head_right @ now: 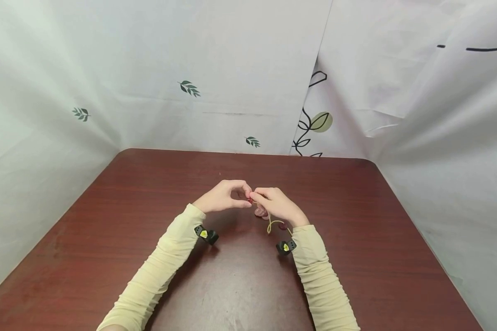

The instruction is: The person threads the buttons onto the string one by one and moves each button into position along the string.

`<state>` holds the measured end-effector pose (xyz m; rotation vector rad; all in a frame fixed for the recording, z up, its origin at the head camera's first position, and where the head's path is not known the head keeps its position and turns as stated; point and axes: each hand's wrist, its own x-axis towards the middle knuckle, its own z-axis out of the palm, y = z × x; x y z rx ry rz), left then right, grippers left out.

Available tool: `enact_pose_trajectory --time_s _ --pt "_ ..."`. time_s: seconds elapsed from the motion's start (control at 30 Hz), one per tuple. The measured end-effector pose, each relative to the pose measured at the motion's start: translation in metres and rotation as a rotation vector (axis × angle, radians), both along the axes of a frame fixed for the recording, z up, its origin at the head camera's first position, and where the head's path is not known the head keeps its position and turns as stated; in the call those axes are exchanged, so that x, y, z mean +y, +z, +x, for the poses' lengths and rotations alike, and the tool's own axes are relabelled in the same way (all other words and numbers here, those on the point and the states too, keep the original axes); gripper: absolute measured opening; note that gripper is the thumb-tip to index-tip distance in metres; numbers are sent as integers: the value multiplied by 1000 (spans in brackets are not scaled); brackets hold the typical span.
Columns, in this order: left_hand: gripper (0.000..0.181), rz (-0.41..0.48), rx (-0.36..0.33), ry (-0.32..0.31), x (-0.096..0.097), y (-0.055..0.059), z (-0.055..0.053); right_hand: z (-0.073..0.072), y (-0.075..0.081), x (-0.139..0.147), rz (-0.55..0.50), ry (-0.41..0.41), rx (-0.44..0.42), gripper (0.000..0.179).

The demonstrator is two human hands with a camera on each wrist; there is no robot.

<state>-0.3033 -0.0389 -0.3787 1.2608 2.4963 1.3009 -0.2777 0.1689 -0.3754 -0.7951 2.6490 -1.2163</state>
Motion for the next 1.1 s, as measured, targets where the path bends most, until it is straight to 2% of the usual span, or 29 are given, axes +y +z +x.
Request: enact_pose_trajectory --time_s 0.23,0.33,0.5,0.77,0.93,1.1 --pt "13 -23 89 19 -1 2 -1 -1 1 1 31 -4 39 28" --pt "11 -36 103 23 -2 3 -1 -1 2 2 19 -12 41 23" --pt "7 -44 76 26 -3 3 0 1 0 4 -23 -28 20 12" --pt "5 -55 36 35 -3 5 2 1 -1 4 -29 -43 52 10" --pt "4 -67 38 69 -3 6 1 2 0 5 -40 -110 95 9" --pt "5 -67 10 103 -5 7 2 2 2 6 -66 -173 119 8"
